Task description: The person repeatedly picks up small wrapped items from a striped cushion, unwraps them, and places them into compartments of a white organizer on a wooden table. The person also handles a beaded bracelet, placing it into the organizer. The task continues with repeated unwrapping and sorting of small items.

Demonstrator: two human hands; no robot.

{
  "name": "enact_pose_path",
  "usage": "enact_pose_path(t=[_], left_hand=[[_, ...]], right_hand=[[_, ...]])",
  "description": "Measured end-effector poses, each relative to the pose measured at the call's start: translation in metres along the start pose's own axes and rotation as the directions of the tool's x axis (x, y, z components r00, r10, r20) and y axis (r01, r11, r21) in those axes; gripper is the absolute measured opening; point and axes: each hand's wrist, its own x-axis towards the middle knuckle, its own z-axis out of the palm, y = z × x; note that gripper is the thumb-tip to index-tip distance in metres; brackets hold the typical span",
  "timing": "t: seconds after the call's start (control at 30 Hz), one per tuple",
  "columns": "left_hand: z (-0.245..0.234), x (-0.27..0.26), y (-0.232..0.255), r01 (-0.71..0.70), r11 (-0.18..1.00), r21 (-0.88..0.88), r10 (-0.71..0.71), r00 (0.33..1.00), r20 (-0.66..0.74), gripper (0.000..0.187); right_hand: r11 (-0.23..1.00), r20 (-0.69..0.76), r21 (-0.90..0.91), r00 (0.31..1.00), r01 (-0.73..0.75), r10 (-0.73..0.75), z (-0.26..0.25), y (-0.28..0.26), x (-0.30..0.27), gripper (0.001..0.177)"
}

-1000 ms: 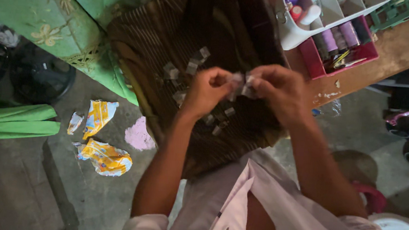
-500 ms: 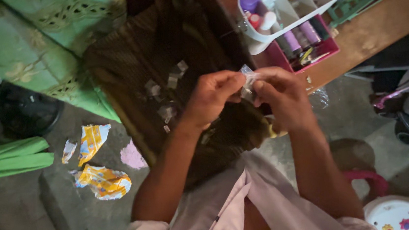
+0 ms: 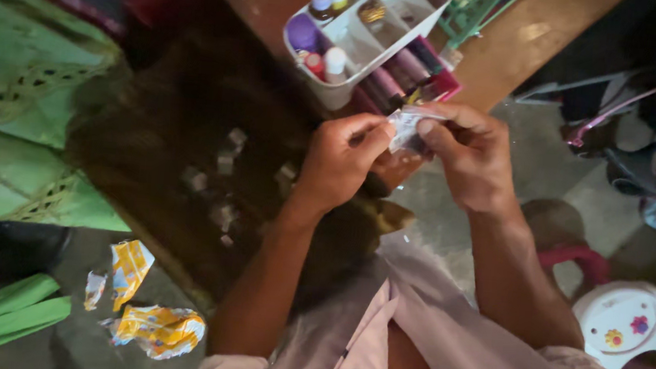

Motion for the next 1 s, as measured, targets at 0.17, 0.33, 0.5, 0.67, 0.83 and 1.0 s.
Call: enact_pose_path(t=[0.17, 0.33, 0.5, 0.67, 0.83, 1.0], left_hand=[[0.038, 0.03, 0.005, -0.161, 0.981, 0.112, 0.164, 0.986, -0.018, 0.029], [0.065, 0.056, 0.01, -0.003, 0.988, 0.157, 0.007, 1.0, -0.019, 0.032], [0.085, 0.079, 0.002, 0.012, 0.982, 0.186, 0.013, 0.991, -0.136, 0.031], [0.089, 0.088, -0.005, -0.087, 0.99, 0.109, 0.104, 0.982, -0.156, 0.031], [0.086, 0.086, -0.007, -0.075, 0.966, 0.247, 0.133, 0.965, -0.227, 0.03], [0.085, 0.087, -0.005, -0.096, 0.986, 0.135, 0.138, 0.927, -0.348, 0.03]], right_hand=[[0.999, -0.033, 0.034, 0.999, 0.023, -0.022, -0.03, -0.014, 0.024, 0.017], [0.986, -0.079, -0.165, 0.996, 0.033, -0.046, -0.059, -0.018, 0.046, 0.008], [0.996, 0.003, -0.003, 0.996, -0.084, 0.084, -0.077, -0.014, 0.071, 0.013], [0.998, 0.147, 0.049, 0.988, 0.044, -0.05, -0.088, -0.012, 0.098, 0.021], [0.935, 0.225, -0.333, 0.973, 0.123, -0.048, -0.083, -0.016, 0.099, 0.018], [0.887, 0.198, -0.448, 0.98, 0.112, -0.024, -0.061, -0.016, 0.101, 0.024]])
